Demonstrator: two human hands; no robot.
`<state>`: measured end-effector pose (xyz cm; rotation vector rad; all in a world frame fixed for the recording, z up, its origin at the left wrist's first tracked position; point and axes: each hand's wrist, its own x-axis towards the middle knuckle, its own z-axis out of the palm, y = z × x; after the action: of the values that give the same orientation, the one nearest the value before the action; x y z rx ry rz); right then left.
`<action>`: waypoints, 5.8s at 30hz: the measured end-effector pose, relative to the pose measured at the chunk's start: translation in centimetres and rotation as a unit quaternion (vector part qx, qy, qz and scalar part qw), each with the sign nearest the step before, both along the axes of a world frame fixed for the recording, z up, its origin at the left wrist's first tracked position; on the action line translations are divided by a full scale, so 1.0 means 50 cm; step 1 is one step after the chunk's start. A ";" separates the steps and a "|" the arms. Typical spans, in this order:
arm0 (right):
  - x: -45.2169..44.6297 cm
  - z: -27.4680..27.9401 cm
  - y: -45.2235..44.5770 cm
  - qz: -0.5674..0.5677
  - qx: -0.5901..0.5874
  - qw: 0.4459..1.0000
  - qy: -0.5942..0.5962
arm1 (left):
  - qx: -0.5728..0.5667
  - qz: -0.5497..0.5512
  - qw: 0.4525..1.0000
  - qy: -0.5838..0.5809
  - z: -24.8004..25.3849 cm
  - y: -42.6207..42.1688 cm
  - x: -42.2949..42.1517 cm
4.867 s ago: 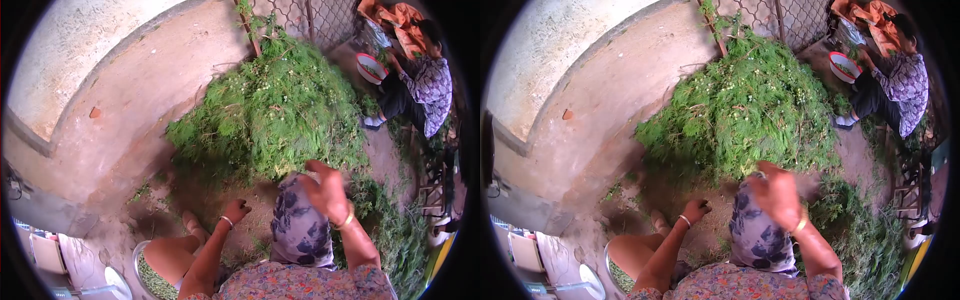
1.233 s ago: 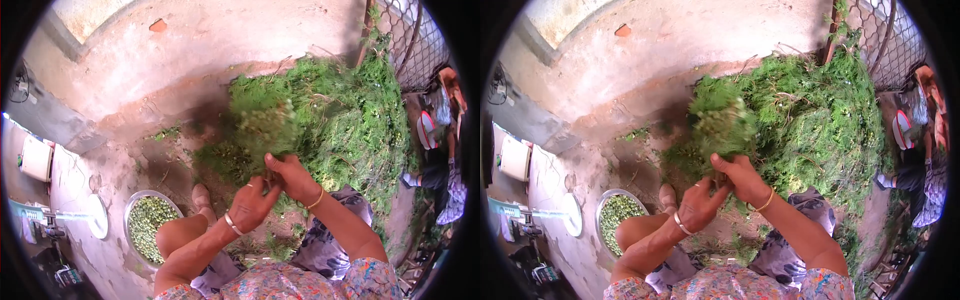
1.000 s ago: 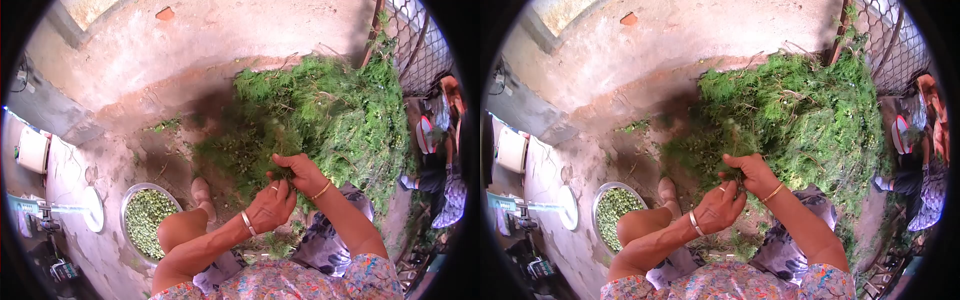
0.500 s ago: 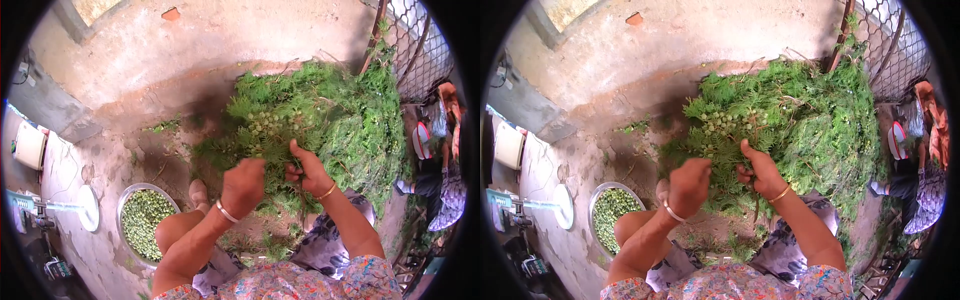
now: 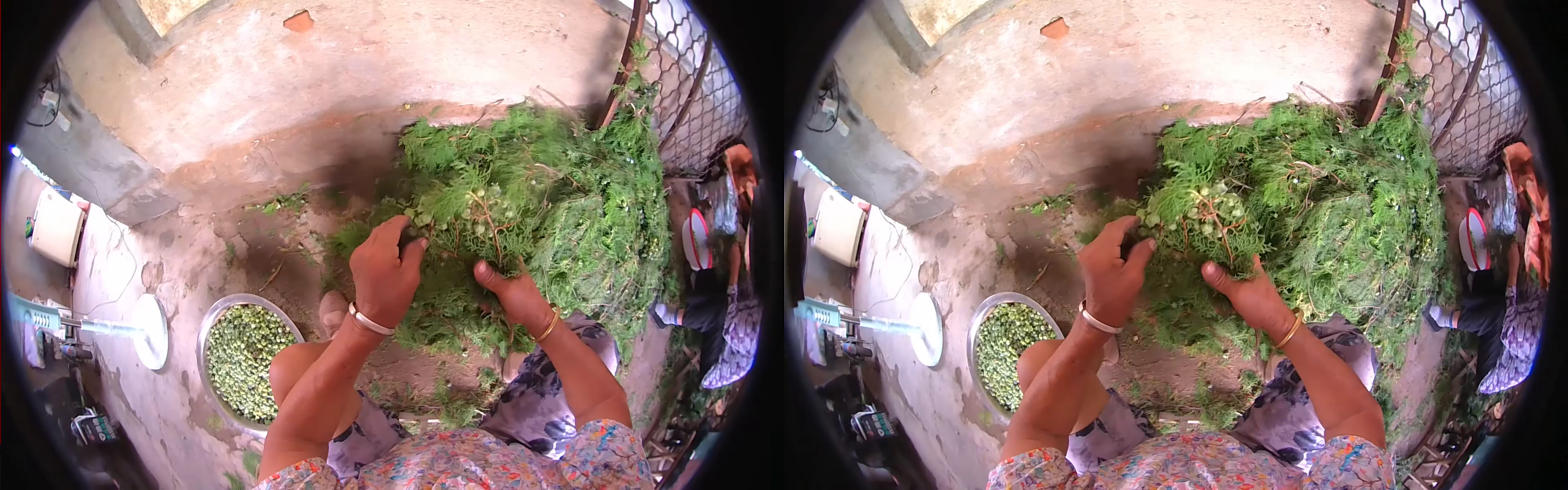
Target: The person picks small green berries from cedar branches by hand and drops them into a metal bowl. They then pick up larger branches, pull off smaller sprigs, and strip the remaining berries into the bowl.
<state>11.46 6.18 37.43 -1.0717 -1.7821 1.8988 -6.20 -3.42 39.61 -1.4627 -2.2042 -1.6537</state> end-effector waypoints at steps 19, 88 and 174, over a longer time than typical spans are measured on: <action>0.022 0.016 0.028 -0.026 -0.124 0.991 0.046 | 0.147 -0.135 0.769 -0.608 0.071 -0.033 -0.074; 0.030 0.030 -0.003 0.044 -0.035 0.998 -0.007 | 0.147 -0.101 0.666 -0.725 -0.010 -0.042 -0.100; 0.063 0.042 0.011 0.081 0.040 0.988 -0.125 | -0.134 -0.134 0.908 -0.375 0.000 -0.031 -0.014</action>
<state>14.59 6.75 39.51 -1.2147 -2.1238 1.8306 -6.92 -4.96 39.63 -1.3813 -2.7955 -2.4088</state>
